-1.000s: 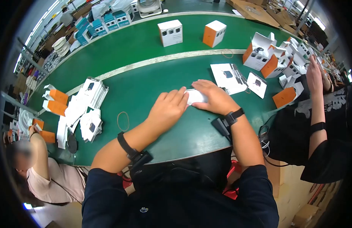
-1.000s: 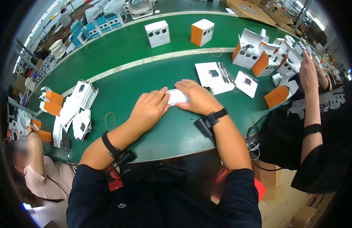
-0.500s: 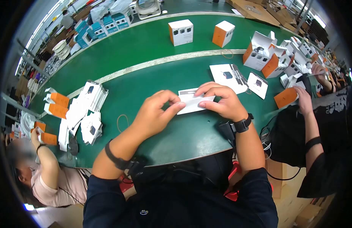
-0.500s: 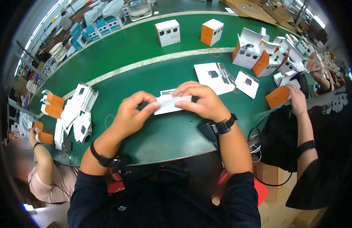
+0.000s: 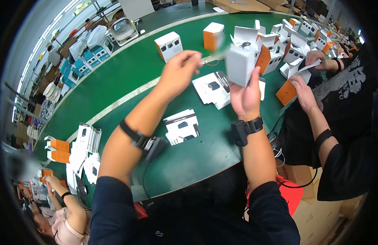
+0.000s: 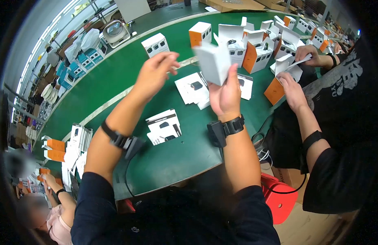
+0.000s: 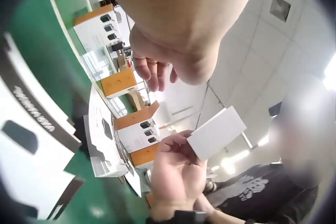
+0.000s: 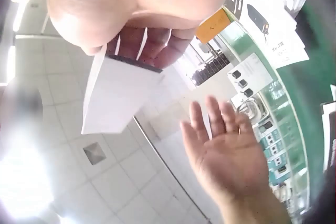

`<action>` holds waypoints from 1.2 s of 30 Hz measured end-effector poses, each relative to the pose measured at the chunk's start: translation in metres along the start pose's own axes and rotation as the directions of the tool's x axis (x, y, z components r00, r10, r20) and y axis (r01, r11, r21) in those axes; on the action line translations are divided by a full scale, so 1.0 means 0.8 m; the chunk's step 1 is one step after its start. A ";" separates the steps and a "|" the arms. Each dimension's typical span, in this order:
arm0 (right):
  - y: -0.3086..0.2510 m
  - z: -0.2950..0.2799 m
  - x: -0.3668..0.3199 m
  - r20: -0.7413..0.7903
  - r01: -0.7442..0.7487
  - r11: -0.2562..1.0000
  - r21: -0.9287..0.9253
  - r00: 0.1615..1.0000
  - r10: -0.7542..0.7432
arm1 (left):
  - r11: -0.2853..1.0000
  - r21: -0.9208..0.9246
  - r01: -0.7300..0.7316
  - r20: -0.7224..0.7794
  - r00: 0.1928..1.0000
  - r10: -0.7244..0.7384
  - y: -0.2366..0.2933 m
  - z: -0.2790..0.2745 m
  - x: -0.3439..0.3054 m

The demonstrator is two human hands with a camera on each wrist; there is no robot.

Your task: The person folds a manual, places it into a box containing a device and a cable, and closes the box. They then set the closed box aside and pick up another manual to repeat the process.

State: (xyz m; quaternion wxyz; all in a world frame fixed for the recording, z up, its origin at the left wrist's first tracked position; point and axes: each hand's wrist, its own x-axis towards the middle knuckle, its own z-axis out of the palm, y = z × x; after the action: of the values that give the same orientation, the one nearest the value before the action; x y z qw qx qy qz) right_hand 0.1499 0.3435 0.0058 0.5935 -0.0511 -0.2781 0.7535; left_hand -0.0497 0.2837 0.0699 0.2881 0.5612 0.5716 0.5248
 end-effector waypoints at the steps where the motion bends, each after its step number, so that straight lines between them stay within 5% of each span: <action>1: -0.004 -0.008 0.003 -0.029 0.020 0.998 0.064 0.999 -0.018 | 1.000 0.010 -0.010 0.011 1.000 0.010 -0.007 0.018 0.027; 5: -0.012 -0.030 0.012 -0.047 0.031 0.933 0.358 0.999 -0.016 | 0.981 0.192 -0.008 -0.022 1.000 0.012 -0.051 0.091 0.135; 6: -0.015 -0.030 0.012 -0.044 0.037 0.935 0.354 0.999 -0.023 | 0.982 0.188 -0.015 -0.019 1.000 0.019 -0.049 0.106 0.154; 8: -0.017 -0.024 0.011 0.018 0.019 0.935 0.354 0.999 -0.027 | 0.905 0.380 0.192 -0.056 0.981 -0.185 -0.043 0.132 0.184; 10: -0.019 -0.027 0.010 -0.049 0.009 0.953 0.302 0.999 0.007 | 0.926 0.345 0.151 -0.050 0.989 -0.142 -0.089 0.154 0.224; 12: -0.011 -0.059 0.013 0.152 -0.121 0.904 0.410 0.986 0.063 | 0.942 0.316 0.114 -0.052 0.993 -0.103 -0.099 0.160 0.233; 17: -0.005 -0.053 0.013 0.049 -0.095 0.938 0.333 0.995 0.083 | 0.983 -0.136 0.125 -0.187 0.971 -0.150 -0.043 0.119 0.151; 21: -0.005 -0.031 0.010 -0.075 -0.090 0.969 0.229 0.991 0.109 | 0.972 -0.220 0.083 -0.378 0.911 -0.164 -0.018 0.026 0.047; 25: 0.003 -0.032 0.004 0.173 -0.135 0.974 0.183 0.980 0.104 | 0.970 -0.234 0.069 -0.480 0.859 -0.177 -0.015 -0.079 -0.082; 30: 0.018 -0.014 -0.014 0.305 -0.253 0.962 0.106 0.929 0.211 | 0.968 -0.223 0.113 -0.639 0.733 -0.232 -0.029 -0.149 -0.245; 34: 0.043 0.021 -0.052 0.410 -0.326 0.917 -0.231 0.822 0.396 | 0.915 -0.356 0.192 -0.689 0.607 -0.396 -0.025 -0.156 -0.334; 36: 0.049 0.054 -0.078 0.445 -0.224 0.893 -0.390 0.803 0.396 | 0.923 -0.310 0.226 -0.601 0.706 -0.375 -0.032 -0.183 -0.370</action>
State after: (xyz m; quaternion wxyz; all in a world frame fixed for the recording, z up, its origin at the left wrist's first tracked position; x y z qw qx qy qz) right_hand 0.1163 0.2652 0.0079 0.3481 0.0113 -0.5312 0.7723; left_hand -0.1327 -0.0318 0.0112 0.2125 0.2084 0.6597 0.6900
